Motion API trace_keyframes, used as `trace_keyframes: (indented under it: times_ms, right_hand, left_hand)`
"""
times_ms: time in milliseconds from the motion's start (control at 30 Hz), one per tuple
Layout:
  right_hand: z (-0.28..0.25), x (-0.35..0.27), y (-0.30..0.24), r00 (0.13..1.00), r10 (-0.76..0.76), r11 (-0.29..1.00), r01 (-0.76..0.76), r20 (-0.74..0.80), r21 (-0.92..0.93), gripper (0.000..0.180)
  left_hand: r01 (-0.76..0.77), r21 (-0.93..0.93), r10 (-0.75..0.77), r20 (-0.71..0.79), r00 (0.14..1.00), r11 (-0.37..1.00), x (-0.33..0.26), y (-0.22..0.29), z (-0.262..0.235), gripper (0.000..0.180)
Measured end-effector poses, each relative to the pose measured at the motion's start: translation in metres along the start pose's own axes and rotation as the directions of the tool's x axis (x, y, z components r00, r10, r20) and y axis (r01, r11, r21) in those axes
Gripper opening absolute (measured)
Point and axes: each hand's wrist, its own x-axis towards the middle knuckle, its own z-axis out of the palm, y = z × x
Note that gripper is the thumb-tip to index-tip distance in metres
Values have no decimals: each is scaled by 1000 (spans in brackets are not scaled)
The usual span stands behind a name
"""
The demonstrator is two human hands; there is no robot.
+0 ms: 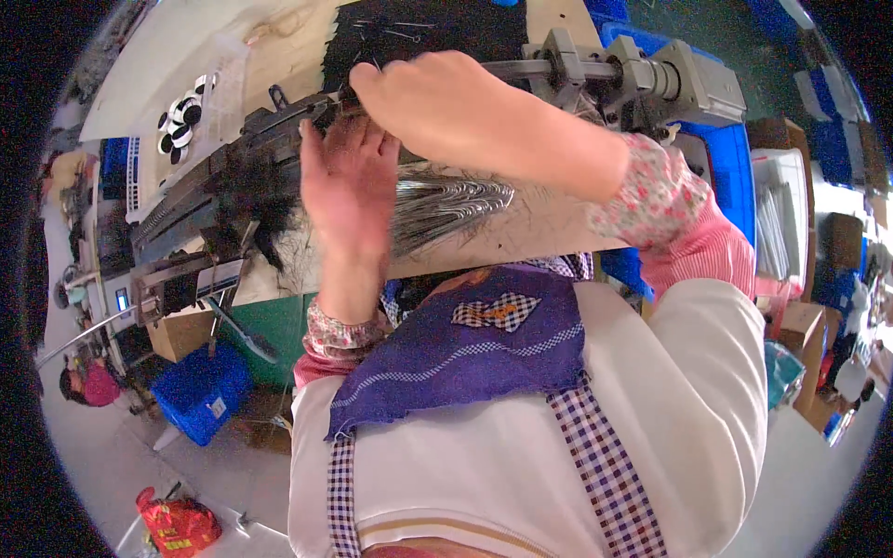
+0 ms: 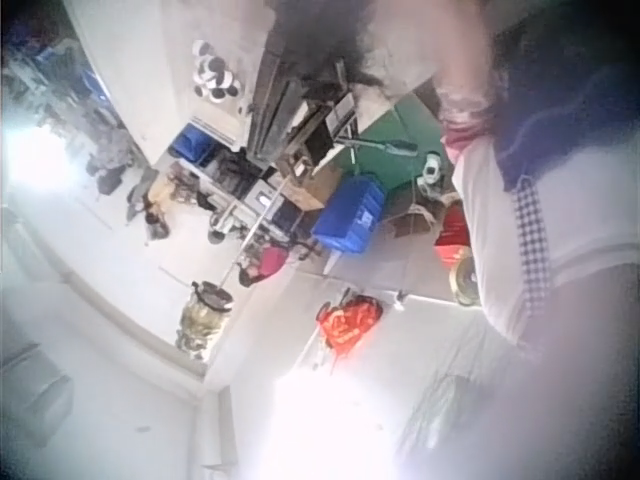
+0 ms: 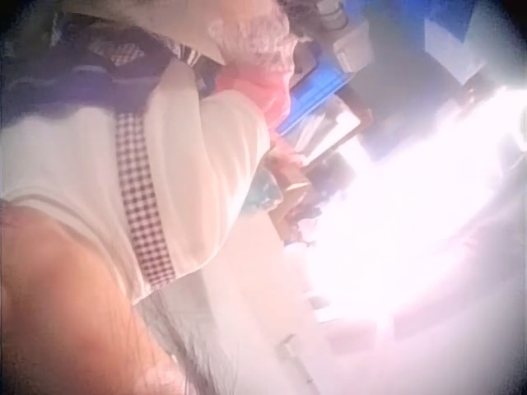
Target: The worker is inserting bundles of hair fibers into metal ferrules or caps at a factory workstation machine.
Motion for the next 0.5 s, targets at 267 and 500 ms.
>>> trace_keyframes:
  times_ms: [267, 500]
  right_hand:
    - [62, -135, 3, 960, -96, 985, 53, 265, 165, 19]
    - [68, -141, 23, 994, -95, 910, 67, 50, 409, 16]
  left_hand:
    - [15, -57, -27, -202, 979, 998, -14, -56, -3, 35]
    - [-417, 907, 105, 409, 906, 61, -116, 49, -94, 60]
